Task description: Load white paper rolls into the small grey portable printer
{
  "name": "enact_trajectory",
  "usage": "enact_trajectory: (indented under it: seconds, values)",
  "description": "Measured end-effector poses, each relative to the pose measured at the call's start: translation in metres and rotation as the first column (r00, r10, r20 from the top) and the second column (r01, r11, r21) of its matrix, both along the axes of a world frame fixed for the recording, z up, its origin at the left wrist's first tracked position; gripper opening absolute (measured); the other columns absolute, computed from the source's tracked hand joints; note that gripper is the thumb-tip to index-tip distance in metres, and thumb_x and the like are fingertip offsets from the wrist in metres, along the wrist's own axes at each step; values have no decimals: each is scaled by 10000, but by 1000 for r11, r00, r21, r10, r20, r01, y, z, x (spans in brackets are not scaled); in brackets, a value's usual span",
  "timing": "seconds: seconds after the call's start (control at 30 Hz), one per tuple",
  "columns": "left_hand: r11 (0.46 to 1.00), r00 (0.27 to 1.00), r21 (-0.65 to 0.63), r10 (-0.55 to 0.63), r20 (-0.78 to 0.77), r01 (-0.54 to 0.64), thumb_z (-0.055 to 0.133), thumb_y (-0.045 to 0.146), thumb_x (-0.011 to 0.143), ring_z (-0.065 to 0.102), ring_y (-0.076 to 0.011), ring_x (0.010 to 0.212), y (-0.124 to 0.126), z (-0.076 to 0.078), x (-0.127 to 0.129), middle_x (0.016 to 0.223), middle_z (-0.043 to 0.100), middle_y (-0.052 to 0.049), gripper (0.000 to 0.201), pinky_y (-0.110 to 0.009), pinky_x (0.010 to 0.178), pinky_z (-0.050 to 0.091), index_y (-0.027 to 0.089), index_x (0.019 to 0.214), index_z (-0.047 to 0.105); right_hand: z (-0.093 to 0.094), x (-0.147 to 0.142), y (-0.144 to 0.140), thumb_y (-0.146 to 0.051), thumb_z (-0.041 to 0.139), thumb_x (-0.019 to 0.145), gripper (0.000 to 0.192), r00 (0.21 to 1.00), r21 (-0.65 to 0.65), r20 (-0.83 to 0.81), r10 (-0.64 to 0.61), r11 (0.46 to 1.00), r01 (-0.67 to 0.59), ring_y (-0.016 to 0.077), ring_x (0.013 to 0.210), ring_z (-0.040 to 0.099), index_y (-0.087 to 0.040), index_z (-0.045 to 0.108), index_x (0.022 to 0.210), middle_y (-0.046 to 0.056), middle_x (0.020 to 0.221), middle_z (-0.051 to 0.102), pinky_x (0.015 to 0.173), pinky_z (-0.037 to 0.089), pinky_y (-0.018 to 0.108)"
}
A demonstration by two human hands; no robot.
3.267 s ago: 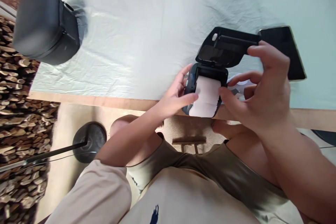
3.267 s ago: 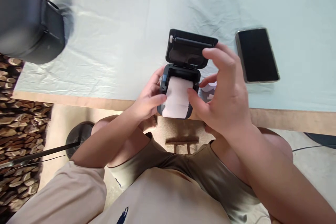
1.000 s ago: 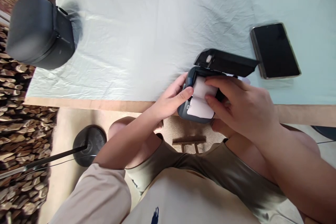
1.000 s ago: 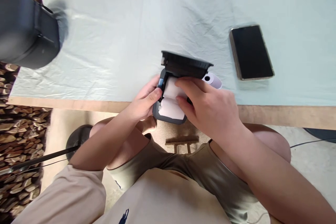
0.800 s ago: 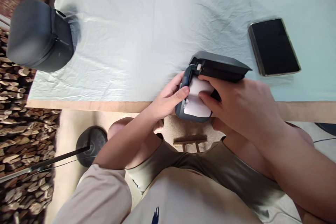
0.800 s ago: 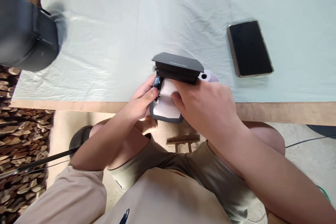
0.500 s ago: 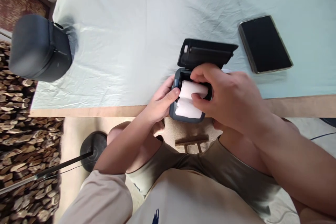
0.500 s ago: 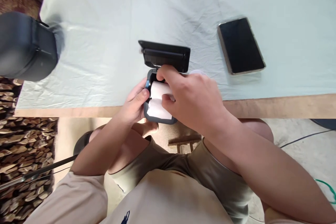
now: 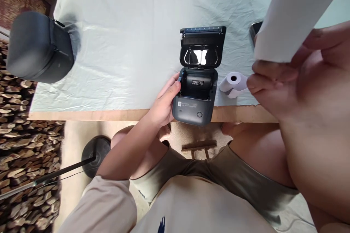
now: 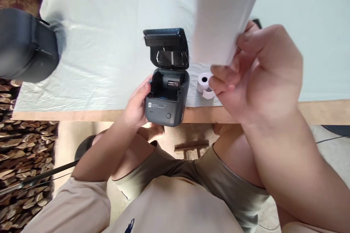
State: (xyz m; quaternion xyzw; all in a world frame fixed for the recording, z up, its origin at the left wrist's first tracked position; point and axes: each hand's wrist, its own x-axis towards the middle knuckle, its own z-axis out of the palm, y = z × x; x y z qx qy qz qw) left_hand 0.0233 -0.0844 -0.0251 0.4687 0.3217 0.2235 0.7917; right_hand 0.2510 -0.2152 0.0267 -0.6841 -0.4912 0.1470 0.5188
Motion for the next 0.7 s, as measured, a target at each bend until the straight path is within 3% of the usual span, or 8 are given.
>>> enact_trajectory:
  seconds: [0.1,0.17,0.27,0.43,0.5,0.6,0.63,0.7]
  values:
    - [1000,1000,-2,-1,8,1,865,665,909,818,-249,1126,1,-1,0,1318,832,-74,647,-327,892,663,228,1362,716,-1,18,2,-175,214,1035,553,881,-61,-469,-65,997,41,81,602,450,-219,664,1354,78,1146,718,514,369,297]
    - [1000,1000,-10,-4,18,4,868,655,910,818,-248,1128,1,-2,0,1310,832,-69,643,-329,899,663,230,1366,714,-7,26,5,-254,369,1063,418,800,-15,-569,-190,975,221,63,592,448,-244,685,1336,26,1055,715,521,298,293]
    - [1000,999,-22,-12,31,13,880,658,899,823,-242,1087,0,-1,0,1277,839,-61,652,-323,868,664,236,1366,709,-27,38,8,-398,674,1017,303,862,62,-431,-266,944,323,90,735,643,-288,691,1300,-37,1010,736,635,394,312]
    - [998,999,-55,-32,35,34,837,580,959,846,-250,1093,-2,3,1,1286,845,-62,566,-308,833,676,236,1384,691,-60,60,0,-563,831,888,550,985,82,91,-150,986,142,205,1066,748,-239,632,1285,79,1277,756,813,576,355]
    - [998,999,-54,-28,42,30,823,550,979,848,-249,1125,-2,4,2,1288,846,-62,533,-299,847,680,229,1384,693,-66,66,-3,-471,851,847,557,947,-44,286,-148,985,167,228,1101,740,-230,656,1310,113,1293,760,899,605,399]
    - [998,997,-55,-17,72,21,862,542,954,852,-237,1106,-4,3,3,1256,856,-61,561,-289,849,685,223,1382,688,-69,66,-7,-402,793,889,536,890,-291,443,-111,921,260,272,1124,739,-242,703,1392,123,1244,784,1053,591,498]
    - [998,997,-56,-18,79,22,880,546,939,855,-235,1089,-4,3,3,1246,859,-60,590,-291,846,688,226,1392,680,-69,64,-9,-399,747,927,515,864,-278,490,-114,919,280,303,1204,730,-239,715,1415,142,1293,775,1114,566,543]
    - [998,996,-51,-22,82,26,903,566,916,861,-236,1064,-5,2,3,1244,861,-59,648,-294,828,690,235,1417,661,-66,55,-14,-420,626,1005,507,771,-54,602,-205,954,296,364,1370,664,-219,713,1462,192,1420,706,1192,505,624]
